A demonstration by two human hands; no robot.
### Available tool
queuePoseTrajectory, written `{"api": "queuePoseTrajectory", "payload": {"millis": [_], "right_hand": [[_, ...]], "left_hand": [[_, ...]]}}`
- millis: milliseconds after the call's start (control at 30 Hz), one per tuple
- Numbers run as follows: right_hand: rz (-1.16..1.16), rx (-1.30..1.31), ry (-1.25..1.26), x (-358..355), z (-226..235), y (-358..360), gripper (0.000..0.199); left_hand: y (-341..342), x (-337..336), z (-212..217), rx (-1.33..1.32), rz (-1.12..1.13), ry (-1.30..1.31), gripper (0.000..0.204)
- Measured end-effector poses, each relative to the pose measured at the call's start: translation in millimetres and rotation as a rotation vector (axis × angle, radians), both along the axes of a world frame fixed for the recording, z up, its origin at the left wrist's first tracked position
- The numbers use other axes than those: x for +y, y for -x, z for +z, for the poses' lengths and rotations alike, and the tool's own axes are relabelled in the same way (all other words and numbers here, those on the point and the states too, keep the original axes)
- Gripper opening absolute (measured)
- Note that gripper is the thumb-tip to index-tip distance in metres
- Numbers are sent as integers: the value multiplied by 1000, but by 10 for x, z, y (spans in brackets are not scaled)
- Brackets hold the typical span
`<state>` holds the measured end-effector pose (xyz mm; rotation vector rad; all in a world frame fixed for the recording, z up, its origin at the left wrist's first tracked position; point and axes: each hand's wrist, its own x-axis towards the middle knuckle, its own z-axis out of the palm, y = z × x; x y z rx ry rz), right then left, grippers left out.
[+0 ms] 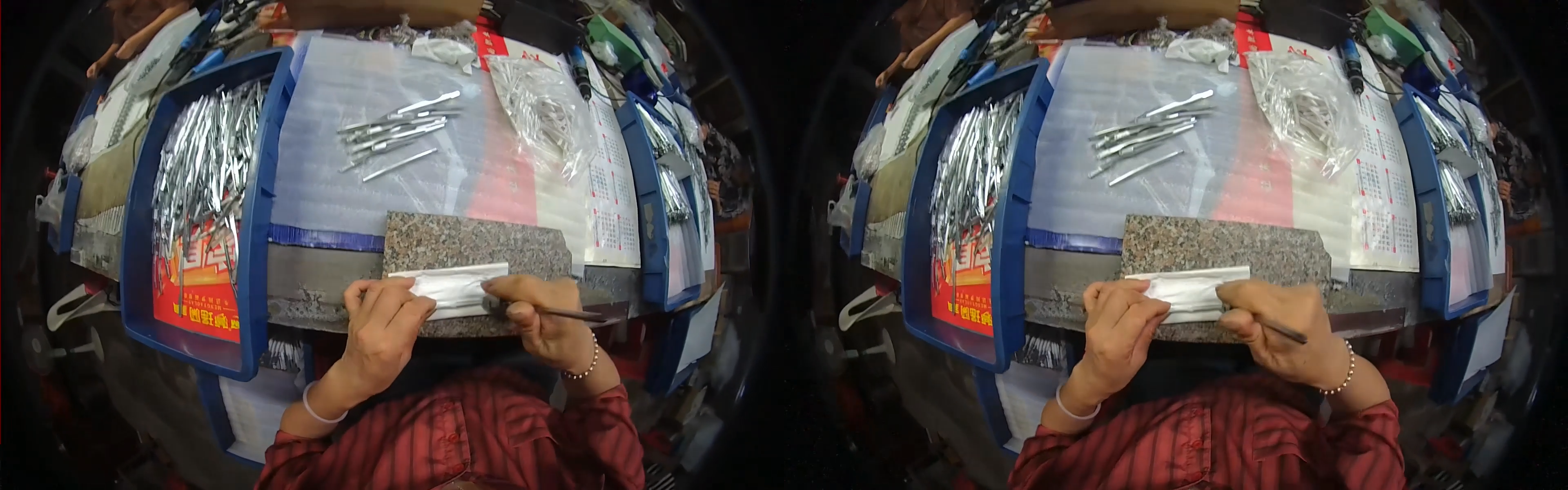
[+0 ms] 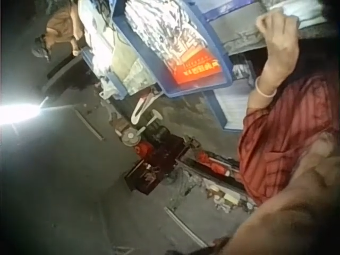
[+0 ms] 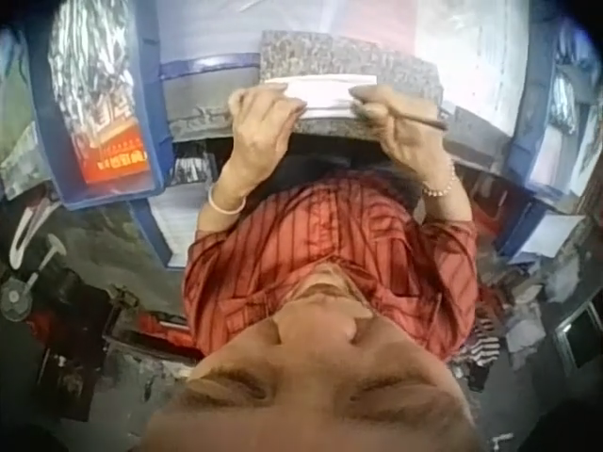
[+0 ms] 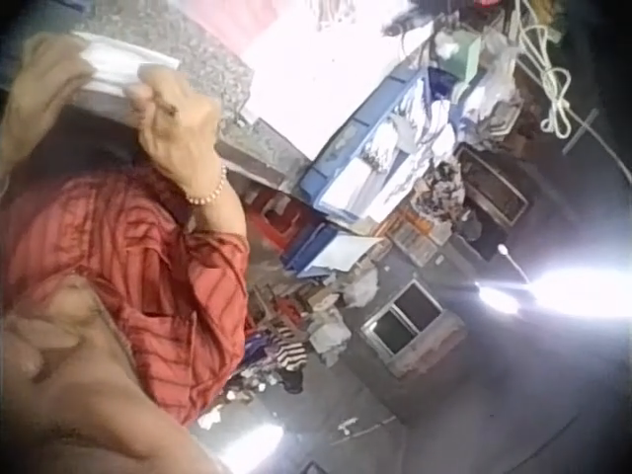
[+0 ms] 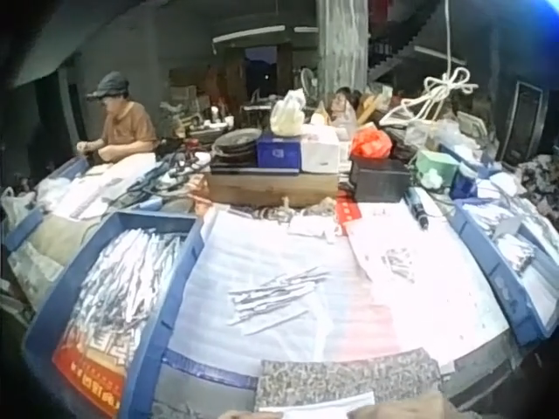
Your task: The recorder is manually processing or assembling small metal strips at a workshop bench using hand tools.
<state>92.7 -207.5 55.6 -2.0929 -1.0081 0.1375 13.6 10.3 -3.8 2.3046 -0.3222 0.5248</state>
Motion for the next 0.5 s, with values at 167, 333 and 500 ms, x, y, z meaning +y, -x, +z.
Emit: {"api": "queuePoseTrajectory", "payload": {"millis": [167, 333, 500], "right_hand": [[-136, 214, -67, -29, 331, 238, 23], [151, -64, 42, 319, -66, 1, 19], [124, -4, -54, 318, 28, 18, 19]], "left_hand": [[21, 15, 13, -12, -16, -12, 25], [-8, 91, 30, 18, -6, -28, 23], [96, 221, 9, 37, 46, -2, 20]]}}
